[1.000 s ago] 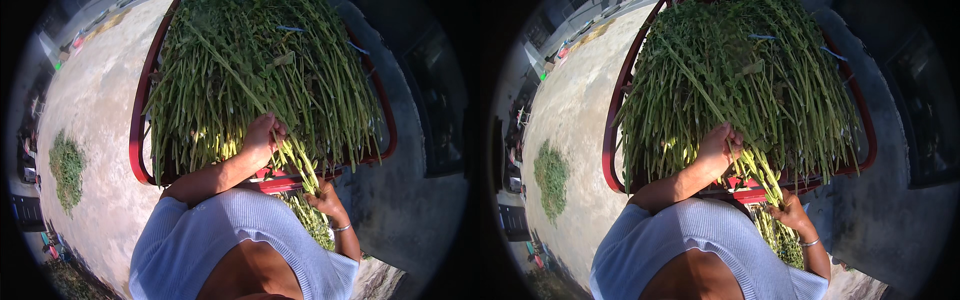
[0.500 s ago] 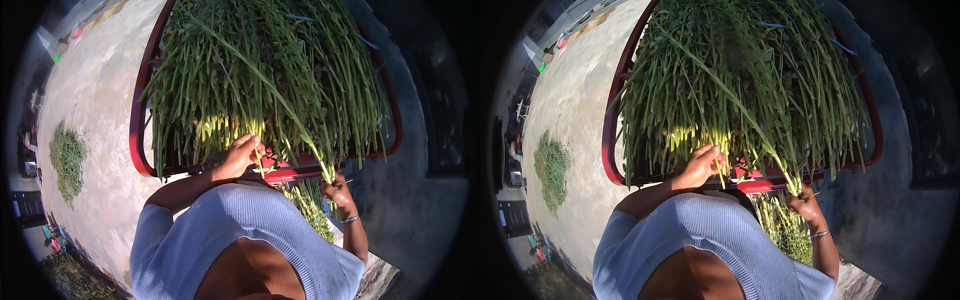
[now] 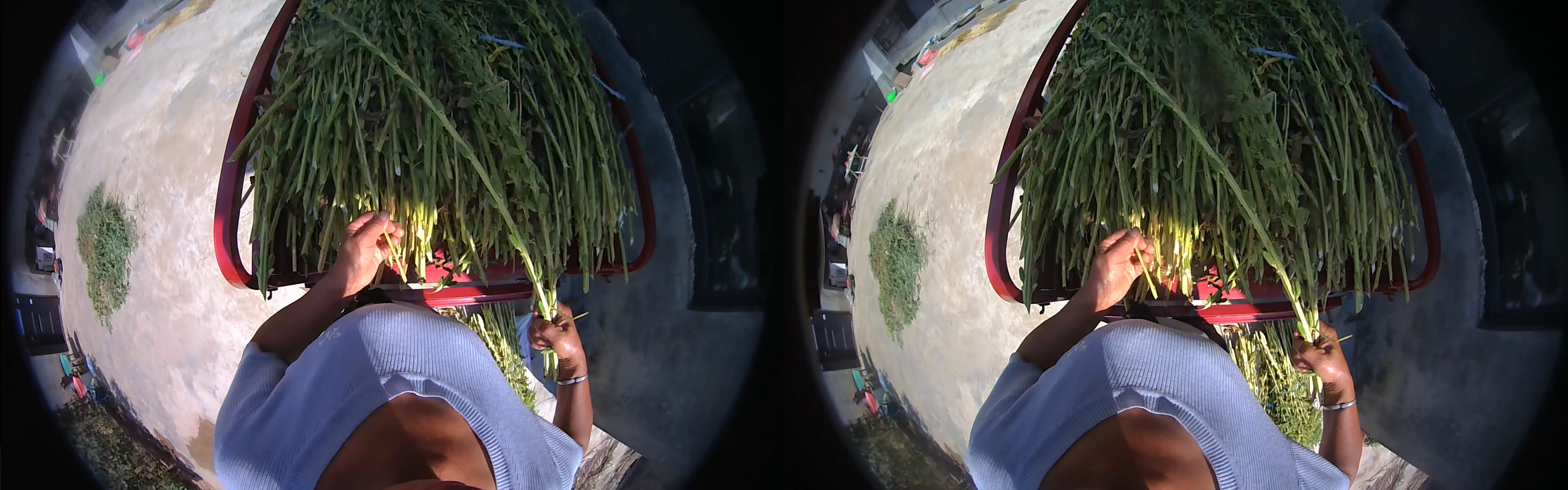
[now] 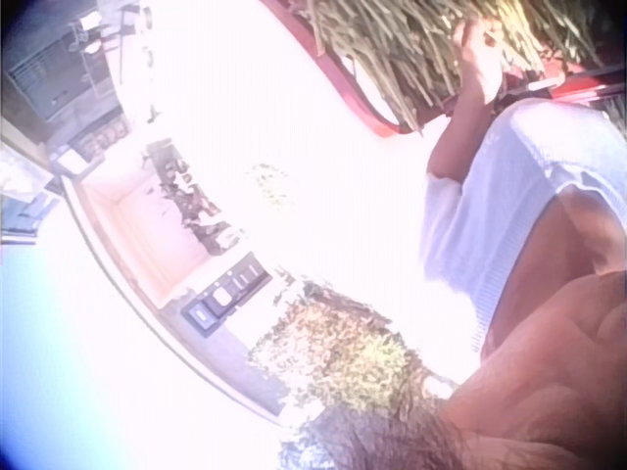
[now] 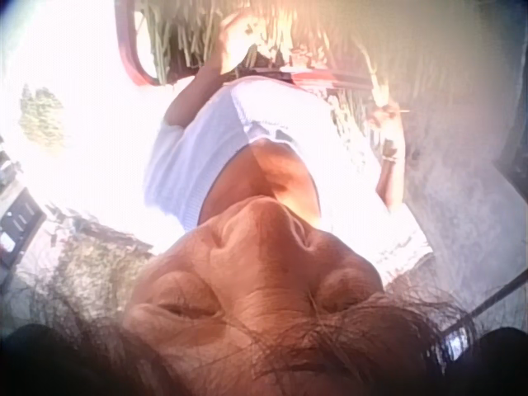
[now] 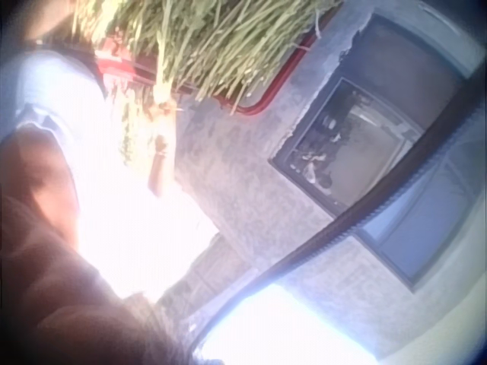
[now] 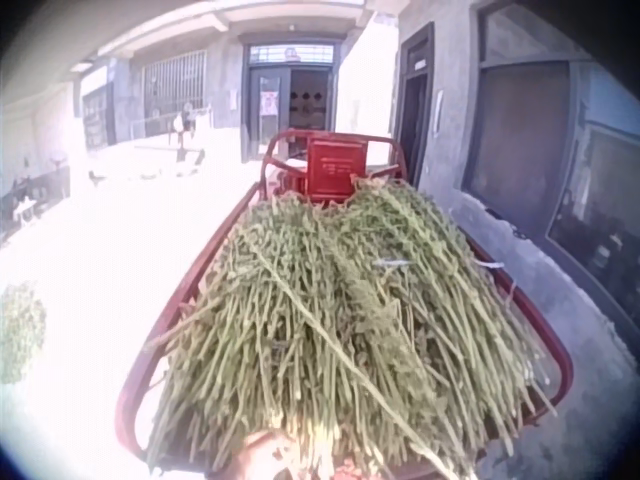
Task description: The person gathers long green vegetable stems from a red cart, aligns them into a bundle, and secures them with a plastic tie. They then lift the completed bundle and place it on the ground next to other finished bundles.
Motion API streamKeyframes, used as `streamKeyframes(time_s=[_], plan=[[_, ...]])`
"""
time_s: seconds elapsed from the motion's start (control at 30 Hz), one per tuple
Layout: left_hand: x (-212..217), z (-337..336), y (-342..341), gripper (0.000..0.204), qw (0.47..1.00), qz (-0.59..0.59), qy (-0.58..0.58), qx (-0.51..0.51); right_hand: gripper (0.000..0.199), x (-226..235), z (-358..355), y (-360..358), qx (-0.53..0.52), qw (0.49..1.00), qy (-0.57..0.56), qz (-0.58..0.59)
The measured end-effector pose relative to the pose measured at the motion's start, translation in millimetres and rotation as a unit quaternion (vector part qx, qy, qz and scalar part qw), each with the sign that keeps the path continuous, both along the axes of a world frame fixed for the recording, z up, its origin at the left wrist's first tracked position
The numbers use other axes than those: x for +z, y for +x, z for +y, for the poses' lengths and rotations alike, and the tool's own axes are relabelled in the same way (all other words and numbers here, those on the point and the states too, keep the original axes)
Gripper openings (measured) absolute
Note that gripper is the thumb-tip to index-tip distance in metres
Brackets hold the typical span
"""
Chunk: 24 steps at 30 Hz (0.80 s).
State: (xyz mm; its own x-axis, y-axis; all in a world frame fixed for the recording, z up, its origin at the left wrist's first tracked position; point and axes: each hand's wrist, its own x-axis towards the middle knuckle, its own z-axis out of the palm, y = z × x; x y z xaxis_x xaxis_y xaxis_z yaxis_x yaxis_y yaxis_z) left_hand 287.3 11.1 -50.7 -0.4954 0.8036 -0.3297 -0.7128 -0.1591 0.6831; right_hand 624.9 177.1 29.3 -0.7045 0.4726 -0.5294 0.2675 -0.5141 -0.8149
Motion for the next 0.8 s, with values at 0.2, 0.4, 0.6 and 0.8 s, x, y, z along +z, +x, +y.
streamKeyframes(time_s=[0.2, 0.4, 0.6, 0.8], plan=[[10.6, 5.2, 39.1, 0.022, 0.975, -0.006, -0.023, -0.221, 0.015, 7.8, -9.5, -34.4, -0.054, 0.992, -0.043, 0.101], [21.7, 69.6, 75.8, 0.022, 0.957, 0.013, 0.008, -0.288, 0.008, -3.4, 10.8, -88.4, -0.067, 0.992, -0.054, 0.087], [27.2, 94.2, 105.8, 0.02, 0.946, 0.034, 0.024, -0.322, 0.023, -26.8, 18.6, -77.6, 0.015, 0.995, 0.095, -0.001], [10.3, 93.9, 113.4, 0.027, 0.903, 0.22, 0.007, -0.368, 0.025, -28.8, 20.7, -56.7, 0.062, 0.995, 0.062, 0.052]])
